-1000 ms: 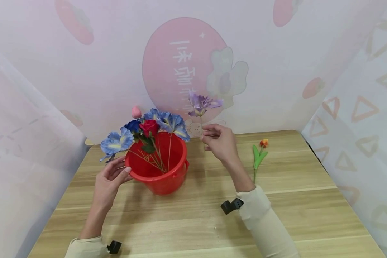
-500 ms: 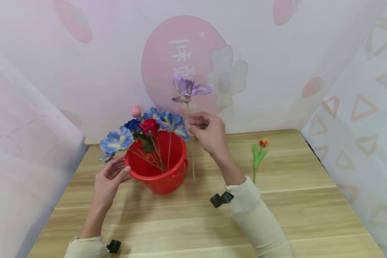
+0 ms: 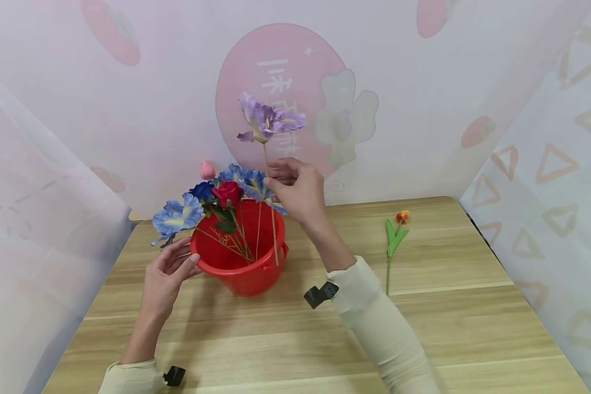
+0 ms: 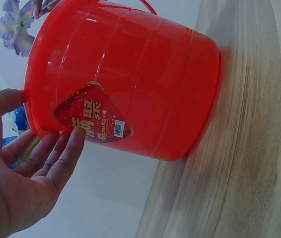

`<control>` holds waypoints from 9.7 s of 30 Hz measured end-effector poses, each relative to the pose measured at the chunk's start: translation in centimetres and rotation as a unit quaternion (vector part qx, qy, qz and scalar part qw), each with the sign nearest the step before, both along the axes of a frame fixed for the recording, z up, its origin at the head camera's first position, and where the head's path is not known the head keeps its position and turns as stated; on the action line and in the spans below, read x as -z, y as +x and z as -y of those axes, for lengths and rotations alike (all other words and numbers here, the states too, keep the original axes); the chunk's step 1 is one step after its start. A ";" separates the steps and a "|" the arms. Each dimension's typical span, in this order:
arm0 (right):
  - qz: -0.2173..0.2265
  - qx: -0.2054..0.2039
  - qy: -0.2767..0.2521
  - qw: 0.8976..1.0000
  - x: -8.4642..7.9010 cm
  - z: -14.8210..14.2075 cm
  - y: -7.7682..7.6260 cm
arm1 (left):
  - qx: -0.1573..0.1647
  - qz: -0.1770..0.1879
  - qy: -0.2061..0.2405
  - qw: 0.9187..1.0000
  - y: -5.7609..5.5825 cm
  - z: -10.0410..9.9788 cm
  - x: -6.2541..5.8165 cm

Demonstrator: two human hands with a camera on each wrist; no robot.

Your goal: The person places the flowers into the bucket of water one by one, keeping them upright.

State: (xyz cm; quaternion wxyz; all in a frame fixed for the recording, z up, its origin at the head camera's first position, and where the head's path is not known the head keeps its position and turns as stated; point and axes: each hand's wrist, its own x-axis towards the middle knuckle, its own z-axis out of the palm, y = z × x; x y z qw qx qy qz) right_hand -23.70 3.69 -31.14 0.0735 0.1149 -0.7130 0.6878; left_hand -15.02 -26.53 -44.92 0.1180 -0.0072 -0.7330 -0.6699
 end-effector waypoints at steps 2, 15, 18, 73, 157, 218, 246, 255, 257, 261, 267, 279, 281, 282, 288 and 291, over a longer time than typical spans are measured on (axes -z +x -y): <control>-0.006 -0.004 -0.003 1.000 0.0 0.6 -0.1 | -0.001 0.001 0.000 1.000 0.0 0.0 0.0; -0.035 -0.014 0.044 0.998 0.1 4.2 -0.3 | 0.001 -0.001 0.000 1.000 0.1 0.0 0.1; -0.043 -0.019 0.046 0.998 0.1 5.0 -0.4 | 0.001 -0.002 0.000 1.000 0.1 0.1 0.0; 0.004 -0.025 0.195 0.980 6.3 11.3 0.3 | -0.009 0.005 -0.001 1.000 0.1 0.1 0.0; -0.004 -0.098 0.187 0.977 6.0 8.8 1.0 | -0.067 -0.015 0.007 0.998 0.3 -1.2 0.3; 0.248 0.085 0.097 0.960 15.8 -22.6 5.1 | -0.058 -0.019 -0.014 0.998 0.3 -1.0 0.3; 0.259 0.106 0.270 0.921 18.8 -22.5 3.0 | -0.049 -0.018 -0.010 0.999 0.2 -0.9 0.5; 0.261 0.121 0.270 0.919 19.0 -22.4 3.0 | -0.051 -0.019 -0.015 0.998 0.1 -0.9 0.4; 0.261 0.121 0.267 0.920 19.0 -22.3 3.1 | -0.051 -0.021 -0.014 0.998 0.1 -0.9 0.5; 0.261 0.122 0.258 0.922 18.9 -22.2 3.2 | -0.050 -0.023 -0.011 0.998 0.2 -0.8 0.6; 0.263 0.124 0.245 0.925 19.0 -22.1 3.3 | -0.050 -0.023 -0.009 0.998 0.2 -0.9 0.5; 0.272 0.130 0.230 0.925 19.2 -22.1 3.4 | -0.051 -0.017 -0.015 0.998 0.3 -0.9 0.5; 0.275 0.131 0.229 0.924 19.1 -22.1 3.5 | -0.051 -0.016 -0.016 0.998 0.3 -0.9 0.5; 0.277 0.132 0.228 0.924 19.1 -22.0 3.5 | -0.052 -0.015 -0.016 0.998 0.3 -0.9 0.5; 0.275 0.129 0.230 0.925 18.7 -22.0 3.8 | -0.052 -0.014 -0.014 0.998 0.2 -0.9 0.6; 0.268 0.127 0.237 0.925 18.4 -21.8 4.0 | -0.051 -0.013 -0.011 0.999 0.2 -0.8 0.6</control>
